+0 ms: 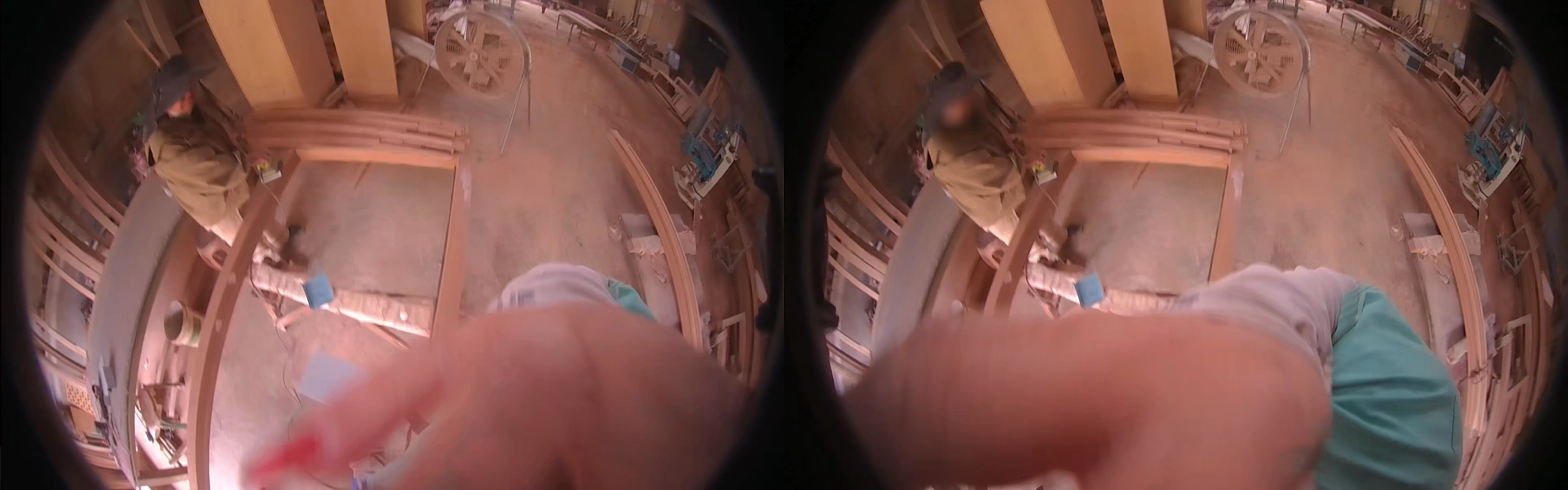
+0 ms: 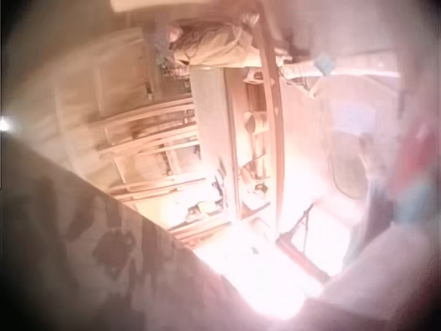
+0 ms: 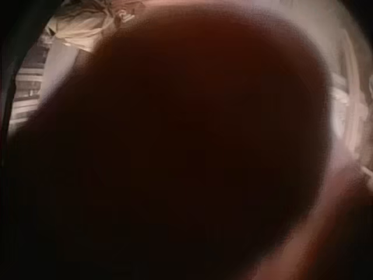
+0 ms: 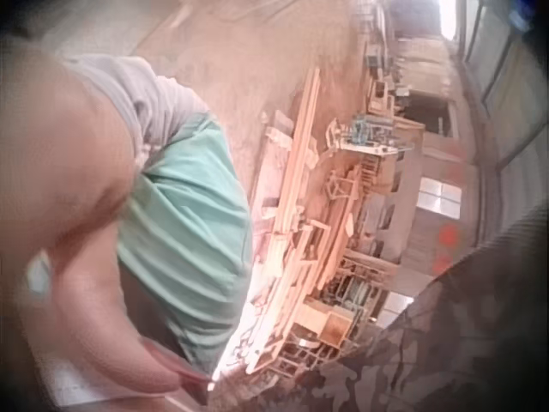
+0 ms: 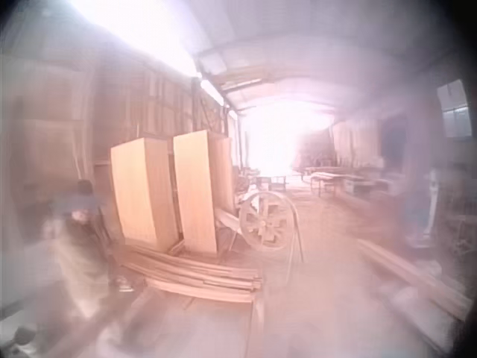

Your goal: The person uses a handheld electric sander to smooth a long wooden plank resting on a workbench. They move the sander along the plank's length, then flip the plank to sand the opposite side. The person also uses a sanding block to finish the edges.

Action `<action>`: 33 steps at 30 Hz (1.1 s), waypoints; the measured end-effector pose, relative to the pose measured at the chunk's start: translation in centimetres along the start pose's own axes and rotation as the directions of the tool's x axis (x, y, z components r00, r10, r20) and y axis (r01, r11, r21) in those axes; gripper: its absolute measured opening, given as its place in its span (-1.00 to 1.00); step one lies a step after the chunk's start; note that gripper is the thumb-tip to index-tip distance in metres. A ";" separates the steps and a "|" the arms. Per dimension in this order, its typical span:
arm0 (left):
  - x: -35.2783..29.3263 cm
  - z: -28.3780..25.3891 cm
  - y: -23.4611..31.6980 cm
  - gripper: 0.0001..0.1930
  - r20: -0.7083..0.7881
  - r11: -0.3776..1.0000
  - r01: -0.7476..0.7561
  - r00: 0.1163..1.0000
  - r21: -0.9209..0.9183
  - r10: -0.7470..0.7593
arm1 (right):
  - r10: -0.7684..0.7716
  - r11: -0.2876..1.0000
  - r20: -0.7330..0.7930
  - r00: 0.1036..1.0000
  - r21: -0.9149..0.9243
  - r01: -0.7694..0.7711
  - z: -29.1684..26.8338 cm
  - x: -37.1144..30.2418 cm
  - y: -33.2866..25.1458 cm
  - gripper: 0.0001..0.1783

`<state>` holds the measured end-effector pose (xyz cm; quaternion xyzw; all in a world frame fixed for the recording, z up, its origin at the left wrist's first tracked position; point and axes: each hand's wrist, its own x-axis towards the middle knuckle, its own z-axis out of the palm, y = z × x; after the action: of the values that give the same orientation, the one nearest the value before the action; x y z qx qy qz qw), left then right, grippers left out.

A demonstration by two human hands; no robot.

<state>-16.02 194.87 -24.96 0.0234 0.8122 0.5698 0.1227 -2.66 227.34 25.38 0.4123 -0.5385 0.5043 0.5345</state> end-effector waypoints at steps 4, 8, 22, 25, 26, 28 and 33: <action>-0.6 -0.9 -1.8 -0.72 0.034 0.929 0.111 0.994 -0.353 -0.106 | -0.154 0.987 -0.106 0.982 -0.067 0.148 1.2 -1.0 -1.0 -0.55; -0.8 0.4 -0.2 -0.71 0.058 0.919 0.150 0.989 -0.364 -0.138 | -0.216 0.969 -0.133 0.967 -0.150 0.196 2.3 -2.0 -1.2 -0.58; -2.3 -0.4 4.8 -0.70 0.019 0.996 -0.003 1.000 -0.090 0.005 | -0.585 0.760 -0.126 0.801 -0.428 0.488 5.0 -4.1 -1.1 -0.71; -2.9 -0.3 7.6 -0.62 0.114 1.000 -0.004 0.993 -0.023 0.007 | -0.296 0.867 -0.278 0.914 -0.479 0.135 4.4 -4.9 -1.0 -0.73; -2.7 0.9 7.7 -0.60 0.134 0.999 -0.022 0.991 -0.023 0.025 | -0.229 0.899 -0.247 0.942 -0.424 0.108 4.0 -4.0 -1.1 -0.73; -2.7 -0.5 7.1 -0.57 0.089 0.999 -0.037 0.995 0.026 0.034 | -0.114 0.979 -0.193 0.974 -0.189 0.077 3.6 -2.5 0.1 -0.71; -1.8 -0.6 6.1 -0.59 0.078 0.997 -0.037 0.996 0.068 0.031 | -0.203 0.977 -0.076 0.976 0.047 0.207 3.8 -0.8 2.0 -0.56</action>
<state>-15.04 196.17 -18.79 0.0635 0.8257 0.5418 0.1433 -5.17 223.82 24.70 0.4620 -0.4597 0.4754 0.5910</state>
